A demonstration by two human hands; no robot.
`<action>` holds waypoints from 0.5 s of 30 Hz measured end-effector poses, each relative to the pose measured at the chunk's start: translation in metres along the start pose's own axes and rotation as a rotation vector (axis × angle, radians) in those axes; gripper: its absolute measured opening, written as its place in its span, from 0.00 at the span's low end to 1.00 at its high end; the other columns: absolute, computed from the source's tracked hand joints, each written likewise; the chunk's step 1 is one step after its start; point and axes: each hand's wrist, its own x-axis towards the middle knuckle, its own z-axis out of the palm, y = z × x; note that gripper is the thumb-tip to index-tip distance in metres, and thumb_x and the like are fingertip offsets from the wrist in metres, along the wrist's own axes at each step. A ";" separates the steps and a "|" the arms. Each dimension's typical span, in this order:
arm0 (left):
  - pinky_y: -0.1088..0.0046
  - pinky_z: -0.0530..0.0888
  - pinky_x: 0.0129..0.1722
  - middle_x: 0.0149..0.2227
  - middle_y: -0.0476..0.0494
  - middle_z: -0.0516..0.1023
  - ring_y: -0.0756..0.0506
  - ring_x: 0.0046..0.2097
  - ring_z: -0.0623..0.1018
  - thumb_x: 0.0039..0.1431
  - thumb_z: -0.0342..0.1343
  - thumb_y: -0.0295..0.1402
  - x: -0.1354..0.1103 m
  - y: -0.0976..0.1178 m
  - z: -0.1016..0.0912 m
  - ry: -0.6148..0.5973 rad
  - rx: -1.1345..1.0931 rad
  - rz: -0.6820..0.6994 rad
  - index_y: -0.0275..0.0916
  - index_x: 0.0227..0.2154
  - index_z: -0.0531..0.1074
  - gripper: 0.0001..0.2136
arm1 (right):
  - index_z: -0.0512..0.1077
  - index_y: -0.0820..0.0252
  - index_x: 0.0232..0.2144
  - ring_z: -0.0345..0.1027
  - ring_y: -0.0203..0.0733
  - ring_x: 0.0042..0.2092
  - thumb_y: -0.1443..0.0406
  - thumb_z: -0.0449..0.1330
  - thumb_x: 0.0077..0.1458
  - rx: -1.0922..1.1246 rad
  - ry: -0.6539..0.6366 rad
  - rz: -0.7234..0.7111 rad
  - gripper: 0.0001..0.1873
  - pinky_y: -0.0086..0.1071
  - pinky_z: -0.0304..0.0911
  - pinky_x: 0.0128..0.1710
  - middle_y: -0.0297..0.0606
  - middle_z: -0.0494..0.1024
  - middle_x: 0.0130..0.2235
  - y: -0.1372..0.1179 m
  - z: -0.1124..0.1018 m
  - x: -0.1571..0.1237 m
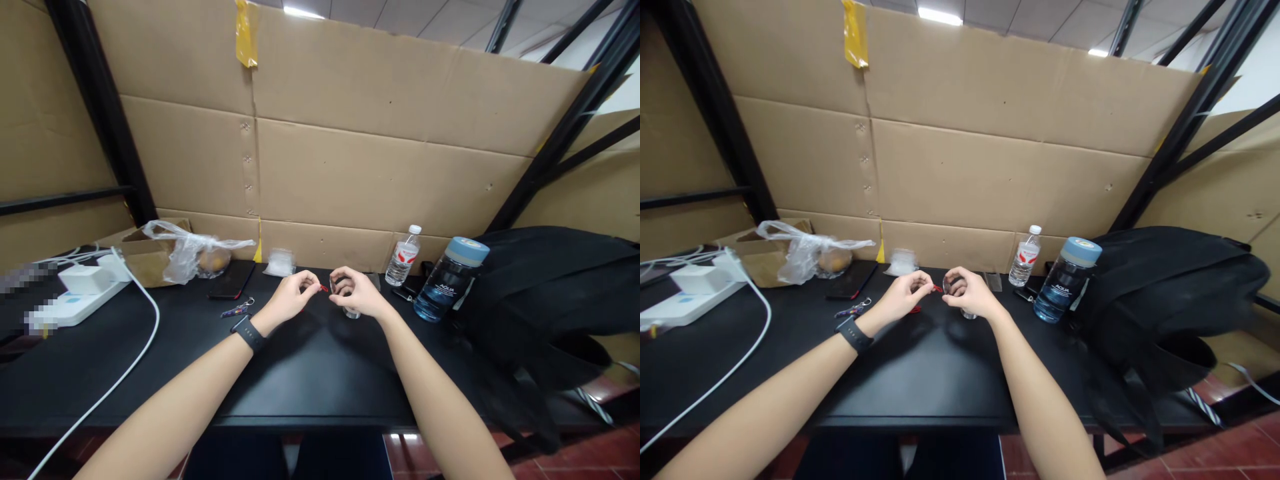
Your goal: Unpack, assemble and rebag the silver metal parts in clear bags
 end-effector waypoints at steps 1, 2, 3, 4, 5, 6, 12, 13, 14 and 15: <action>0.72 0.73 0.42 0.37 0.44 0.80 0.47 0.38 0.78 0.66 0.52 0.37 0.000 0.001 -0.005 -0.012 0.043 0.030 0.38 0.36 0.72 0.09 | 0.71 0.59 0.47 0.75 0.38 0.35 0.60 0.72 0.43 -0.095 -0.023 0.025 0.28 0.31 0.71 0.36 0.40 0.78 0.41 -0.001 -0.008 -0.001; 0.72 0.72 0.42 0.37 0.45 0.80 0.48 0.38 0.78 0.65 0.52 0.37 0.000 0.001 -0.010 -0.030 0.097 0.065 0.38 0.36 0.72 0.08 | 0.72 0.60 0.46 0.74 0.38 0.34 0.60 0.72 0.43 -0.198 -0.060 0.068 0.27 0.30 0.70 0.34 0.39 0.79 0.38 -0.001 -0.016 -0.003; 0.72 0.72 0.42 0.37 0.45 0.80 0.48 0.38 0.78 0.65 0.53 0.35 0.001 0.000 -0.015 -0.057 0.157 0.098 0.38 0.36 0.73 0.07 | 0.74 0.60 0.45 0.74 0.39 0.32 0.59 0.72 0.43 -0.303 -0.108 0.109 0.26 0.30 0.69 0.33 0.38 0.80 0.35 0.000 -0.024 -0.004; 0.73 0.72 0.42 0.36 0.46 0.80 0.48 0.38 0.78 0.63 0.54 0.34 0.001 -0.003 -0.021 -0.095 0.222 0.126 0.39 0.37 0.73 0.06 | 0.76 0.60 0.43 0.74 0.39 0.32 0.59 0.72 0.42 -0.404 -0.135 0.132 0.25 0.30 0.68 0.33 0.38 0.80 0.34 0.001 -0.032 -0.006; 0.73 0.72 0.42 0.35 0.47 0.81 0.48 0.37 0.78 0.62 0.55 0.33 0.002 -0.007 -0.027 -0.144 0.285 0.146 0.39 0.37 0.74 0.05 | 0.77 0.60 0.41 0.74 0.40 0.32 0.59 0.73 0.41 -0.488 -0.150 0.148 0.24 0.30 0.67 0.33 0.37 0.81 0.34 0.003 -0.039 -0.007; 0.73 0.72 0.42 0.34 0.47 0.81 0.49 0.36 0.79 0.60 0.56 0.31 0.003 -0.011 -0.033 -0.195 0.347 0.154 0.39 0.36 0.75 0.05 | 0.78 0.60 0.40 0.74 0.40 0.32 0.59 0.73 0.40 -0.546 -0.164 0.163 0.23 0.30 0.67 0.34 0.37 0.81 0.34 0.006 -0.045 -0.008; 0.76 0.71 0.37 0.31 0.49 0.82 0.49 0.33 0.79 0.49 0.57 0.25 0.004 -0.035 -0.059 -0.405 0.460 0.089 0.40 0.34 0.81 0.11 | 0.79 0.60 0.40 0.74 0.42 0.35 0.58 0.75 0.35 -0.570 -0.295 0.278 0.26 0.30 0.65 0.34 0.37 0.81 0.35 0.021 -0.055 -0.009; 0.77 0.71 0.36 0.31 0.49 0.82 0.49 0.33 0.79 0.48 0.56 0.24 0.004 -0.037 -0.061 -0.424 0.449 0.078 0.40 0.34 0.81 0.12 | 0.79 0.60 0.40 0.74 0.42 0.35 0.57 0.75 0.36 -0.572 -0.301 0.271 0.27 0.30 0.65 0.34 0.37 0.81 0.36 0.022 -0.055 -0.009; 0.77 0.71 0.36 0.31 0.49 0.83 0.49 0.33 0.79 0.47 0.56 0.24 0.003 -0.038 -0.062 -0.437 0.439 0.069 0.40 0.34 0.81 0.13 | 0.79 0.60 0.41 0.74 0.42 0.36 0.56 0.74 0.38 -0.583 -0.288 0.250 0.27 0.30 0.65 0.35 0.38 0.81 0.37 0.023 -0.057 -0.008; 0.77 0.71 0.36 0.31 0.49 0.83 0.49 0.33 0.79 0.47 0.56 0.24 0.003 -0.039 -0.063 -0.444 0.430 0.060 0.40 0.34 0.81 0.13 | 0.79 0.59 0.42 0.73 0.43 0.37 0.54 0.72 0.41 -0.605 -0.252 0.220 0.25 0.31 0.65 0.36 0.38 0.81 0.38 0.023 -0.059 -0.008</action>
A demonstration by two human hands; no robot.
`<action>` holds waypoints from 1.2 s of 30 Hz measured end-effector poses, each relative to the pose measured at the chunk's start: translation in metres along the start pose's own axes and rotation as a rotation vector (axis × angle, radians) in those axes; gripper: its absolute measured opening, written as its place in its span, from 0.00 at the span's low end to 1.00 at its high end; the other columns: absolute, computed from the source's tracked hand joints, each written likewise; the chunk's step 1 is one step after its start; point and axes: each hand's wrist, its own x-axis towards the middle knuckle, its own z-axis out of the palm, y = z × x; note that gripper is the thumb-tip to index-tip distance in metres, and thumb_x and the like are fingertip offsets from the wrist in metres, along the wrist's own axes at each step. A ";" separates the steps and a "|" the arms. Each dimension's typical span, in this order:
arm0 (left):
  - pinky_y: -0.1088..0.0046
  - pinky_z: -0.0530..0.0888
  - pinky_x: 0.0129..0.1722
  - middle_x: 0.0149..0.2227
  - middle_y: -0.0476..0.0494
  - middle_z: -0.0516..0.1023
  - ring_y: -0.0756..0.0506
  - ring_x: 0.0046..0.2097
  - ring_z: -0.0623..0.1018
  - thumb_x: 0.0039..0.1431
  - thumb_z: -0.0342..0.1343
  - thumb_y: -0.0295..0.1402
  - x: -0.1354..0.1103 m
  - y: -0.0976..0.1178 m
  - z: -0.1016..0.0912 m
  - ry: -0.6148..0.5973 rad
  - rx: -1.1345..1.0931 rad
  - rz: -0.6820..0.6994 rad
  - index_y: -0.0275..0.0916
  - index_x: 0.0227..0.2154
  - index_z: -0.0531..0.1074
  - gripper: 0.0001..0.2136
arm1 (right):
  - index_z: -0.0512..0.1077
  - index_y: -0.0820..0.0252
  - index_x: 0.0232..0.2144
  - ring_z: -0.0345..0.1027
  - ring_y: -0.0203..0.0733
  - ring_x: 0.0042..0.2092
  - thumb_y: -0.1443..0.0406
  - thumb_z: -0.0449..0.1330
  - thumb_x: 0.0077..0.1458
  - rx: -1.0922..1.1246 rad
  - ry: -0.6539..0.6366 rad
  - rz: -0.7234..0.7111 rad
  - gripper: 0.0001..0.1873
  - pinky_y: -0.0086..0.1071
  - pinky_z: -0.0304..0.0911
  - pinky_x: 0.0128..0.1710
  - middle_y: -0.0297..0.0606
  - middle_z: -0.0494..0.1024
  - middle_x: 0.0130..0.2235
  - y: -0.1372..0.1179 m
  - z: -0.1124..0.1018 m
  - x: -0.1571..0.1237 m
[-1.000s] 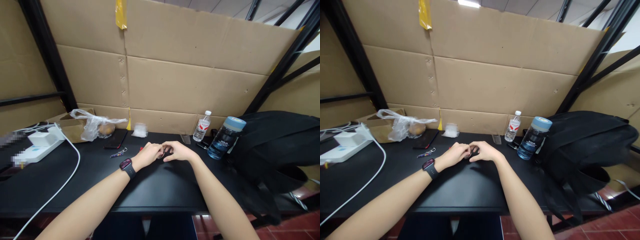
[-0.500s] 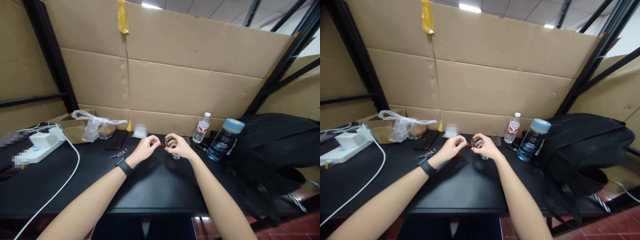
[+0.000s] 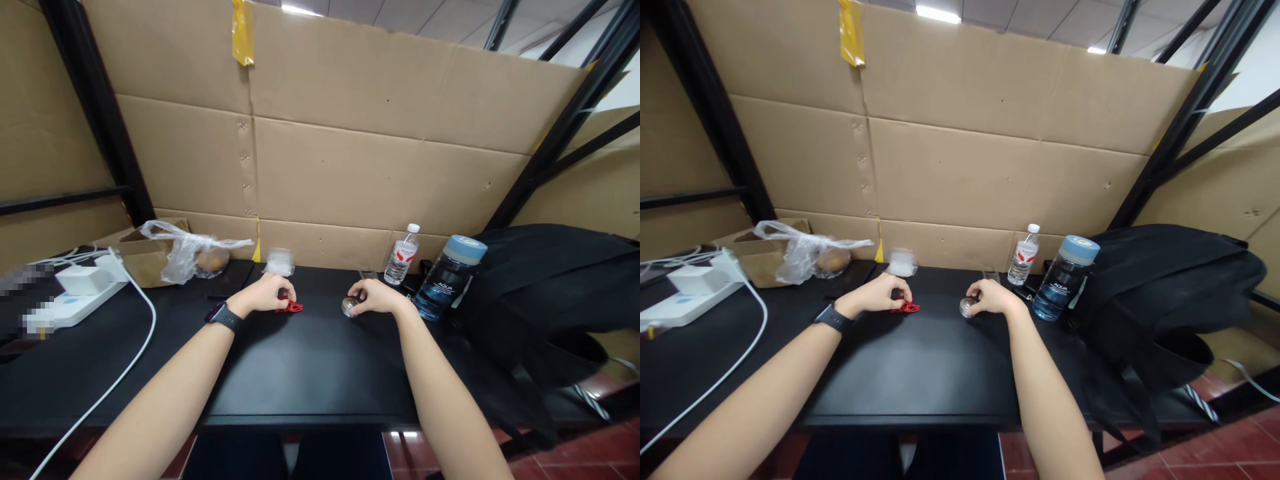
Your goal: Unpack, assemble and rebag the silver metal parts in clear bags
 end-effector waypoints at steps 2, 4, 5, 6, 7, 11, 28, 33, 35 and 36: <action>0.77 0.72 0.36 0.31 0.49 0.83 0.49 0.33 0.80 0.49 0.55 0.25 -0.001 0.000 0.000 -0.007 -0.012 -0.011 0.40 0.33 0.82 0.12 | 0.79 0.59 0.41 0.72 0.44 0.39 0.53 0.66 0.52 -0.081 0.155 0.001 0.19 0.33 0.65 0.40 0.40 0.79 0.39 0.007 -0.004 0.000; 0.76 0.72 0.37 0.32 0.48 0.83 0.49 0.33 0.80 0.51 0.55 0.26 0.000 0.001 0.000 -0.003 -0.014 -0.015 0.39 0.33 0.81 0.11 | 0.80 0.58 0.40 0.71 0.47 0.43 0.57 0.60 0.59 -0.203 0.330 0.086 0.14 0.38 0.64 0.46 0.44 0.78 0.40 0.018 -0.006 -0.002; 0.76 0.72 0.38 0.33 0.48 0.83 0.49 0.34 0.80 0.52 0.55 0.26 0.000 0.002 0.000 0.005 -0.011 -0.010 0.39 0.33 0.81 0.10 | 0.80 0.57 0.41 0.70 0.50 0.46 0.59 0.59 0.59 -0.262 0.391 0.156 0.13 0.40 0.63 0.49 0.46 0.77 0.42 0.024 -0.006 -0.002; 0.76 0.72 0.39 0.34 0.47 0.83 0.48 0.35 0.80 0.52 0.55 0.27 0.001 0.003 0.000 0.015 -0.004 0.001 0.39 0.33 0.81 0.10 | 0.80 0.57 0.42 0.69 0.53 0.49 0.60 0.60 0.58 -0.303 0.420 0.225 0.13 0.43 0.62 0.51 0.49 0.76 0.45 0.030 -0.005 -0.003; 0.75 0.72 0.40 0.34 0.47 0.83 0.48 0.36 0.80 0.53 0.55 0.27 0.001 0.004 0.001 0.026 0.004 0.016 0.39 0.34 0.81 0.09 | 0.79 0.57 0.44 0.68 0.56 0.52 0.61 0.61 0.56 -0.319 0.428 0.280 0.14 0.45 0.61 0.52 0.51 0.75 0.48 0.037 -0.003 -0.003; 0.73 0.72 0.44 0.37 0.45 0.82 0.47 0.40 0.79 0.56 0.55 0.28 0.004 0.009 0.005 0.089 0.047 0.068 0.39 0.34 0.79 0.08 | 0.77 0.63 0.48 0.69 0.57 0.54 0.66 0.61 0.55 -0.286 0.400 0.293 0.18 0.45 0.62 0.54 0.54 0.76 0.51 0.051 0.004 -0.001; 0.62 0.64 0.49 0.58 0.39 0.73 0.42 0.54 0.74 0.67 0.48 0.24 0.015 0.051 0.028 0.363 0.566 0.167 0.42 0.52 0.70 0.15 | 0.72 0.52 0.56 0.72 0.46 0.52 0.62 0.54 0.65 0.314 0.300 -0.378 0.19 0.36 0.72 0.44 0.43 0.72 0.59 -0.070 0.039 0.012; 0.62 0.63 0.50 0.58 0.40 0.74 0.42 0.54 0.74 0.69 0.48 0.27 0.017 0.036 0.024 0.348 0.601 0.202 0.41 0.47 0.74 0.11 | 0.70 0.52 0.58 0.73 0.46 0.52 0.62 0.55 0.63 0.351 0.316 -0.352 0.21 0.35 0.72 0.41 0.44 0.70 0.61 -0.064 0.041 0.016; 0.60 0.63 0.49 0.58 0.39 0.74 0.41 0.54 0.74 0.69 0.49 0.28 0.017 0.029 0.022 0.354 0.609 0.170 0.41 0.45 0.75 0.10 | 0.70 0.52 0.58 0.71 0.46 0.53 0.62 0.56 0.61 0.338 0.331 -0.352 0.22 0.34 0.72 0.40 0.43 0.69 0.61 -0.062 0.041 0.016; 0.60 0.63 0.49 0.59 0.40 0.74 0.41 0.53 0.74 0.69 0.49 0.28 0.017 0.025 0.021 0.362 0.610 0.144 0.41 0.45 0.76 0.10 | 0.70 0.52 0.57 0.71 0.46 0.53 0.63 0.56 0.61 0.325 0.340 -0.352 0.22 0.34 0.72 0.40 0.43 0.68 0.61 -0.060 0.040 0.016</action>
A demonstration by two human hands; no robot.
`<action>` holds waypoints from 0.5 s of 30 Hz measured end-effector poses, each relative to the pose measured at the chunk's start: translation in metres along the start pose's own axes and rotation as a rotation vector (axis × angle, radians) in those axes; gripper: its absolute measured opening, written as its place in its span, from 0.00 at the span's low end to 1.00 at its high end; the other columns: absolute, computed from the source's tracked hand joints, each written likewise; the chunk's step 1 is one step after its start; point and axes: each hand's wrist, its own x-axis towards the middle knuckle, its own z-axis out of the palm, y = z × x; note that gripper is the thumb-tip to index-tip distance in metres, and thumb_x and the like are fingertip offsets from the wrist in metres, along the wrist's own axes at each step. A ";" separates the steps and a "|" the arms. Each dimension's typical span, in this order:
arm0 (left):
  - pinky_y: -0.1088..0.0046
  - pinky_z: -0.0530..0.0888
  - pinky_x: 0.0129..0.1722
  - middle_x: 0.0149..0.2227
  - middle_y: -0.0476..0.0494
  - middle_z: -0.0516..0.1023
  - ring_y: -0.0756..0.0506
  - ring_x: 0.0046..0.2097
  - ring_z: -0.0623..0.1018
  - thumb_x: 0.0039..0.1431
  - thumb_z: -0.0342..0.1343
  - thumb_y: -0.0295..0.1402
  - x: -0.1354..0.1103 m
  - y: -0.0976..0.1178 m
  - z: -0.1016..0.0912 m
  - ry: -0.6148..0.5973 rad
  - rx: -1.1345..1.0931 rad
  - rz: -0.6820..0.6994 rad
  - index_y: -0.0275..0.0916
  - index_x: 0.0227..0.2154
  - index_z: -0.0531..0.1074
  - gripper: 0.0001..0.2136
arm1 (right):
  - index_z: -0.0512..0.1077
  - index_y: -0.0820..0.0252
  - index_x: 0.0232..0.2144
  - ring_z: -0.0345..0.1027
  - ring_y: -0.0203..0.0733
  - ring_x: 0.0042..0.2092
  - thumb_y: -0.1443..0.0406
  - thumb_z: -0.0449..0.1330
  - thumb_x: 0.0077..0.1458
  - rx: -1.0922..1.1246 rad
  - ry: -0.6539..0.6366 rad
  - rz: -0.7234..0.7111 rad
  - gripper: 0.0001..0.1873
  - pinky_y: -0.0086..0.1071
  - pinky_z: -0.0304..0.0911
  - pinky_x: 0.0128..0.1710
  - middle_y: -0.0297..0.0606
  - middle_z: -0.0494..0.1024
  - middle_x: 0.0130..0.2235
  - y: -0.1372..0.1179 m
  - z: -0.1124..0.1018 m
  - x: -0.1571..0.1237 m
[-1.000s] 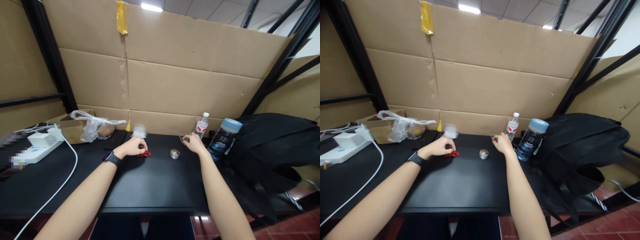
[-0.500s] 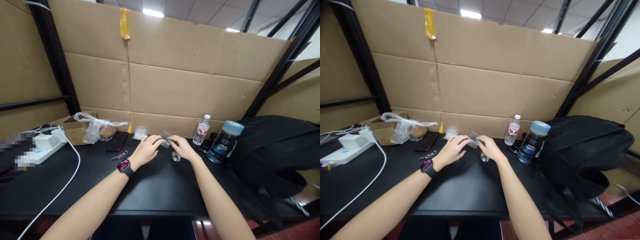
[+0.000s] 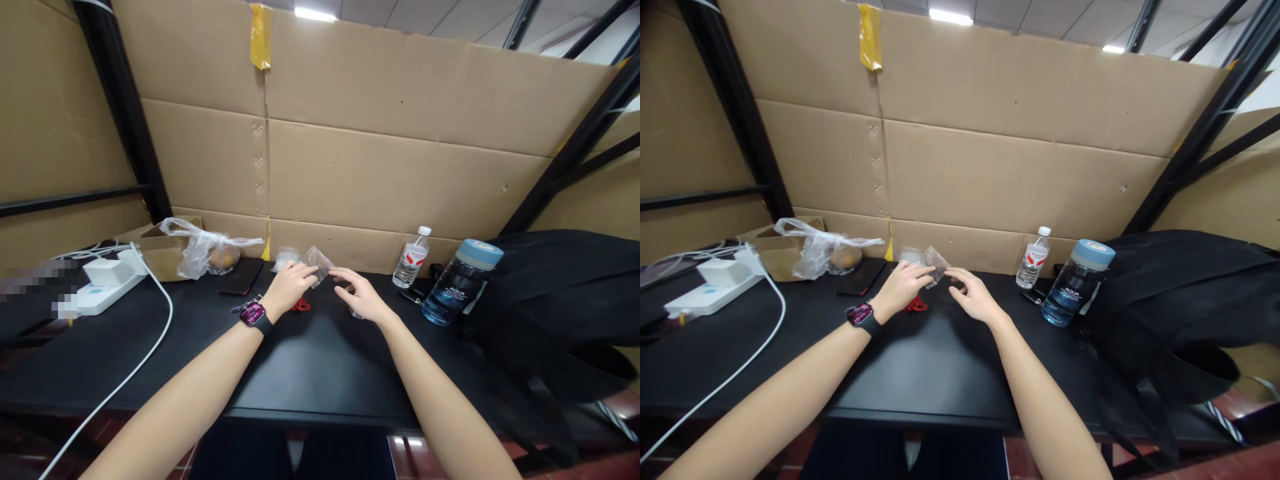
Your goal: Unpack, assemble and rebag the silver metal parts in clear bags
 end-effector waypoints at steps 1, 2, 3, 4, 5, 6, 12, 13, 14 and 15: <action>0.59 0.63 0.49 0.59 0.40 0.74 0.40 0.53 0.73 0.68 0.49 0.29 -0.001 -0.005 0.001 0.000 0.005 -0.032 0.42 0.44 0.76 0.10 | 0.70 0.52 0.57 0.70 0.46 0.53 0.63 0.57 0.60 -0.017 0.007 -0.003 0.22 0.34 0.72 0.40 0.44 0.68 0.62 0.001 -0.001 0.000; 0.58 0.62 0.49 0.59 0.40 0.74 0.40 0.53 0.73 0.68 0.49 0.28 -0.003 -0.009 0.002 0.002 0.011 -0.068 0.42 0.44 0.76 0.11 | 0.70 0.52 0.56 0.70 0.46 0.53 0.63 0.57 0.60 -0.036 0.014 -0.005 0.22 0.34 0.72 0.40 0.44 0.68 0.62 0.003 -0.002 0.000; 0.58 0.62 0.48 0.59 0.41 0.74 0.40 0.53 0.73 0.68 0.48 0.28 -0.004 -0.014 0.003 0.009 0.017 -0.109 0.43 0.44 0.77 0.12 | 0.70 0.52 0.56 0.70 0.46 0.52 0.64 0.57 0.59 -0.055 0.019 -0.006 0.22 0.35 0.72 0.40 0.44 0.68 0.61 0.005 -0.003 -0.001; 0.57 0.62 0.49 0.58 0.42 0.75 0.39 0.53 0.72 0.68 0.47 0.27 -0.006 -0.019 0.005 0.017 0.023 -0.154 0.44 0.45 0.76 0.13 | 0.71 0.52 0.56 0.70 0.46 0.52 0.64 0.58 0.59 -0.077 0.023 -0.006 0.22 0.35 0.72 0.41 0.44 0.68 0.61 0.008 -0.004 -0.001; 0.56 0.61 0.49 0.58 0.42 0.75 0.39 0.54 0.71 0.68 0.46 0.26 -0.008 -0.024 0.007 0.026 0.027 -0.197 0.44 0.46 0.76 0.14 | 0.71 0.53 0.55 0.70 0.46 0.52 0.64 0.58 0.59 -0.100 0.024 -0.004 0.22 0.36 0.71 0.41 0.44 0.68 0.61 0.010 -0.006 -0.001; 0.55 0.61 0.50 0.58 0.43 0.75 0.39 0.54 0.71 0.68 0.46 0.26 -0.010 -0.029 0.010 0.033 0.029 -0.237 0.45 0.47 0.75 0.15 | 0.71 0.53 0.55 0.70 0.46 0.53 0.64 0.59 0.58 -0.124 0.023 0.001 0.22 0.37 0.71 0.42 0.44 0.68 0.61 0.012 -0.008 -0.002; 0.50 0.58 0.55 0.59 0.39 0.73 0.38 0.57 0.70 0.65 0.45 0.25 -0.024 -0.043 0.042 -0.036 -0.010 -0.370 0.45 0.50 0.73 0.17 | 0.71 0.55 0.54 0.68 0.48 0.55 0.63 0.60 0.58 -0.232 0.045 0.074 0.20 0.37 0.71 0.42 0.45 0.69 0.60 0.026 -0.025 -0.004; 0.49 0.58 0.56 0.59 0.38 0.73 0.38 0.57 0.70 0.65 0.45 0.26 -0.026 -0.044 0.048 -0.070 -0.031 -0.378 0.45 0.50 0.73 0.16 | 0.71 0.55 0.53 0.68 0.48 0.55 0.63 0.60 0.58 -0.242 0.052 0.085 0.20 0.37 0.71 0.41 0.45 0.69 0.59 0.028 -0.027 -0.004; 0.48 0.58 0.56 0.60 0.37 0.73 0.37 0.58 0.70 0.66 0.46 0.28 -0.027 -0.044 0.052 -0.107 -0.054 -0.385 0.45 0.50 0.73 0.15 | 0.72 0.56 0.53 0.68 0.48 0.54 0.63 0.60 0.58 -0.251 0.060 0.096 0.20 0.36 0.71 0.40 0.45 0.69 0.59 0.031 -0.030 -0.005; 0.46 0.58 0.57 0.60 0.37 0.72 0.37 0.59 0.70 0.67 0.46 0.31 -0.028 -0.044 0.056 -0.144 -0.074 -0.394 0.45 0.50 0.73 0.15 | 0.72 0.56 0.53 0.69 0.48 0.54 0.63 0.60 0.58 -0.256 0.065 0.106 0.20 0.36 0.71 0.40 0.46 0.70 0.59 0.034 -0.032 -0.005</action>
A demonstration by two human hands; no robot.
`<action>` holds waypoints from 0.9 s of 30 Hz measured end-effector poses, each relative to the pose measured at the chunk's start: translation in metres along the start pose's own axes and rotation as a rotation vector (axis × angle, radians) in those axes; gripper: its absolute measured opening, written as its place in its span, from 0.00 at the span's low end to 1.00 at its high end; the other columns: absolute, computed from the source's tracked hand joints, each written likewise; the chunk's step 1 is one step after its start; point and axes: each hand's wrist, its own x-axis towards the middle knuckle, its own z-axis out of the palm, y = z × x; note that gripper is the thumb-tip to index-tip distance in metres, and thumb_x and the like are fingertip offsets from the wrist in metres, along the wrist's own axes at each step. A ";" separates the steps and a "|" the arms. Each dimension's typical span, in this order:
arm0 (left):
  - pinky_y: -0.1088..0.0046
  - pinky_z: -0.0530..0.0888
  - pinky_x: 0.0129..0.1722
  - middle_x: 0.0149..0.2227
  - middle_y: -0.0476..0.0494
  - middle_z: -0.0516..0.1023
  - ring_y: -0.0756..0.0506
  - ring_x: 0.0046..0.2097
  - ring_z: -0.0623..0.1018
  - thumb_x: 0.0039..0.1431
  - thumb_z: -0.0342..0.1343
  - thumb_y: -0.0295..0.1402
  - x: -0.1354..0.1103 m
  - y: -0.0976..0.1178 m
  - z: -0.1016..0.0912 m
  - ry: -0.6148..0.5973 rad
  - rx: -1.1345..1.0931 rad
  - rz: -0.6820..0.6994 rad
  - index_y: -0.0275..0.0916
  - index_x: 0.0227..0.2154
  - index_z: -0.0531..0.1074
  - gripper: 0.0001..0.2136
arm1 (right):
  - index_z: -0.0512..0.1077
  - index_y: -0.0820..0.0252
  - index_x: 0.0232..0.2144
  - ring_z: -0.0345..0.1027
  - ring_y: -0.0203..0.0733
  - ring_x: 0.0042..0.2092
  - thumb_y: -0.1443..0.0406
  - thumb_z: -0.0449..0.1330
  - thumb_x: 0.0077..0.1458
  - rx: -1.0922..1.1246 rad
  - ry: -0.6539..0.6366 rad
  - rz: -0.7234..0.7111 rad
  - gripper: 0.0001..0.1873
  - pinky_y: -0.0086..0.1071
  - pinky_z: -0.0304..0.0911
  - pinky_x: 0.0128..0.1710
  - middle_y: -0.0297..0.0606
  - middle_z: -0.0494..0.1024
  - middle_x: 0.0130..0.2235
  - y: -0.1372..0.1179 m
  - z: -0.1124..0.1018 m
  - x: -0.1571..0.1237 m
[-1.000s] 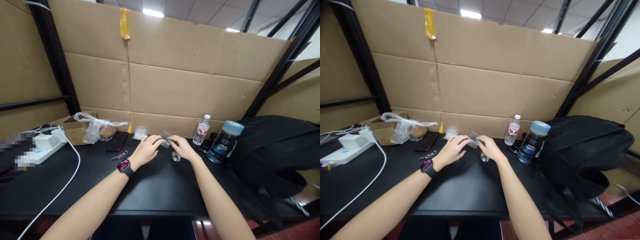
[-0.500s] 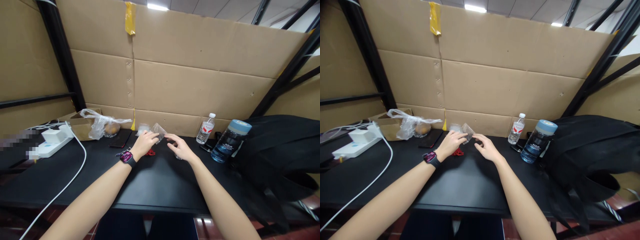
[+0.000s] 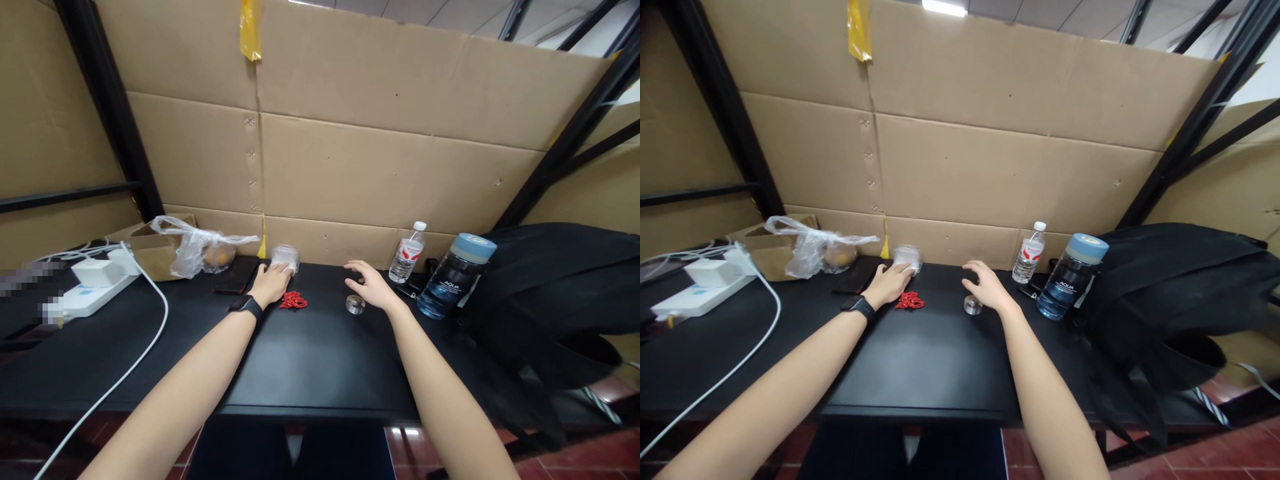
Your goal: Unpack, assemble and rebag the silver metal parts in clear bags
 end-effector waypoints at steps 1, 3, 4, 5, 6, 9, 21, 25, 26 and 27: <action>0.45 0.58 0.58 0.61 0.37 0.71 0.36 0.60 0.69 0.68 0.45 0.33 0.000 -0.001 0.003 -0.036 -0.011 -0.013 0.45 0.50 0.73 0.14 | 0.72 0.57 0.52 0.69 0.48 0.53 0.63 0.60 0.58 -0.004 0.003 0.008 0.19 0.36 0.71 0.39 0.46 0.70 0.58 0.003 -0.001 0.000; 0.42 0.58 0.58 0.64 0.37 0.68 0.36 0.62 0.67 0.69 0.42 0.37 0.001 -0.002 0.005 -0.109 -0.032 -0.047 0.45 0.52 0.71 0.16 | 0.72 0.57 0.52 0.70 0.47 0.51 0.63 0.61 0.58 -0.007 0.006 0.016 0.19 0.35 0.71 0.38 0.46 0.71 0.57 0.010 -0.002 0.000; 0.41 0.58 0.59 0.65 0.38 0.66 0.36 0.64 0.65 0.70 0.41 0.38 0.002 -0.002 0.005 -0.148 -0.041 -0.063 0.46 0.53 0.70 0.16 | 0.72 0.57 0.51 0.70 0.47 0.50 0.62 0.61 0.58 -0.007 0.010 0.018 0.19 0.35 0.70 0.37 0.46 0.71 0.56 0.013 -0.002 -0.001; 0.41 0.58 0.59 0.66 0.39 0.64 0.37 0.65 0.64 0.70 0.40 0.39 0.003 -0.002 0.005 -0.184 -0.049 -0.078 0.46 0.54 0.69 0.17 | 0.72 0.57 0.51 0.71 0.46 0.50 0.62 0.61 0.57 -0.005 0.013 0.020 0.19 0.35 0.70 0.37 0.46 0.72 0.55 0.015 -0.002 -0.001; 0.41 0.57 0.59 0.67 0.40 0.63 0.37 0.65 0.63 0.70 0.40 0.39 0.004 -0.003 0.005 -0.212 -0.053 -0.092 0.47 0.55 0.68 0.17 | 0.72 0.57 0.51 0.71 0.46 0.49 0.62 0.61 0.57 -0.005 0.015 0.022 0.18 0.34 0.70 0.36 0.45 0.72 0.54 0.017 -0.001 -0.001; 0.42 0.57 0.60 0.68 0.42 0.61 0.38 0.66 0.62 0.70 0.38 0.40 0.006 -0.004 0.007 -0.244 -0.055 -0.112 0.49 0.55 0.67 0.18 | 0.72 0.56 0.50 0.71 0.46 0.49 0.62 0.62 0.57 -0.009 0.011 0.031 0.18 0.34 0.70 0.36 0.44 0.73 0.53 0.023 0.000 -0.001; 0.43 0.58 0.59 0.63 0.35 0.67 0.37 0.59 0.70 0.65 0.42 0.30 0.006 -0.003 0.004 -0.173 -0.022 -0.095 0.41 0.57 0.64 0.19 | 0.73 0.57 0.49 0.72 0.46 0.49 0.61 0.61 0.58 0.011 0.028 0.070 0.17 0.35 0.71 0.38 0.44 0.73 0.52 0.035 -0.003 -0.003; 0.47 0.58 0.60 0.62 0.36 0.67 0.37 0.61 0.68 0.63 0.45 0.29 0.003 -0.003 -0.005 -0.128 -0.007 -0.094 0.41 0.54 0.67 0.17 | 0.74 0.58 0.48 0.73 0.46 0.48 0.61 0.62 0.57 -0.028 -0.008 0.105 0.17 0.38 0.70 0.45 0.45 0.76 0.50 0.043 -0.005 -0.005; 0.49 0.59 0.59 0.62 0.36 0.67 0.37 0.61 0.67 0.63 0.45 0.30 0.001 -0.002 -0.009 -0.117 -0.002 -0.096 0.41 0.54 0.68 0.17 | 0.74 0.59 0.48 0.73 0.47 0.48 0.61 0.62 0.57 -0.044 -0.035 0.122 0.17 0.39 0.70 0.47 0.45 0.76 0.49 0.045 -0.005 -0.006; 0.50 0.61 0.59 0.62 0.37 0.67 0.37 0.61 0.67 0.63 0.46 0.30 0.000 -0.002 -0.014 -0.105 0.002 -0.098 0.42 0.54 0.68 0.17 | 0.75 0.59 0.48 0.73 0.47 0.48 0.59 0.62 0.57 -0.060 -0.070 0.141 0.18 0.40 0.69 0.49 0.45 0.77 0.50 0.046 -0.005 -0.007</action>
